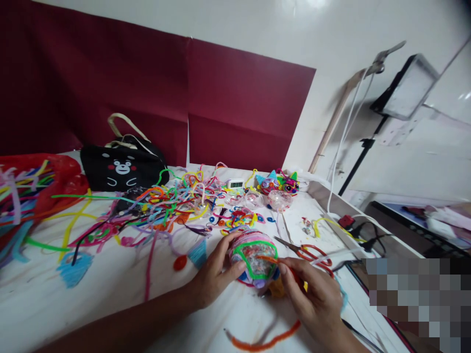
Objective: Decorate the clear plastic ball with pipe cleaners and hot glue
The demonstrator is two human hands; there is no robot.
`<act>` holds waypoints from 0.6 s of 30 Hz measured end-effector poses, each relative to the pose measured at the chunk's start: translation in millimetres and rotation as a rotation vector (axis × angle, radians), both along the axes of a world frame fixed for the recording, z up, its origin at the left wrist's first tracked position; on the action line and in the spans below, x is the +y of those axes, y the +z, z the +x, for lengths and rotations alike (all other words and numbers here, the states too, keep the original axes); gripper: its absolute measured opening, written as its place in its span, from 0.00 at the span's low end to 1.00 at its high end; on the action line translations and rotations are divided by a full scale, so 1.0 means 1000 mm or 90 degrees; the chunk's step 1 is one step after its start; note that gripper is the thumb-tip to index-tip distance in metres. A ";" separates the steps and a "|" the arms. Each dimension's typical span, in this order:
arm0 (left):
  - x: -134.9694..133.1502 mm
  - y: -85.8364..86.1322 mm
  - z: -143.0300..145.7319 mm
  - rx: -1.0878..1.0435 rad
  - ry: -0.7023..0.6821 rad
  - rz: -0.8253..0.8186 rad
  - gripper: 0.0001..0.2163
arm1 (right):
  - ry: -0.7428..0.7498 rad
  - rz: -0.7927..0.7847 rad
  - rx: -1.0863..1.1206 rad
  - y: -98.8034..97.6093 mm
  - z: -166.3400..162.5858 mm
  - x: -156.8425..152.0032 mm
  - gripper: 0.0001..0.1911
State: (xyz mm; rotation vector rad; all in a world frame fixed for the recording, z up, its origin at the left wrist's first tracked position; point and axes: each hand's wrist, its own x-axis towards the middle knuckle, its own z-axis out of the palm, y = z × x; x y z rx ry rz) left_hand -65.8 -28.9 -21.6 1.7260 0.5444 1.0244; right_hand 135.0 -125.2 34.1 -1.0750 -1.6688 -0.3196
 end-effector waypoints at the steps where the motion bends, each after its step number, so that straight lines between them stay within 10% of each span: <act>1: 0.000 -0.001 0.000 -0.001 0.002 0.003 0.28 | 0.004 0.000 -0.003 0.001 0.000 0.000 0.03; 18: -0.004 0.001 0.005 0.015 -0.023 -0.007 0.28 | 0.042 -0.010 -0.038 0.002 -0.003 -0.004 0.09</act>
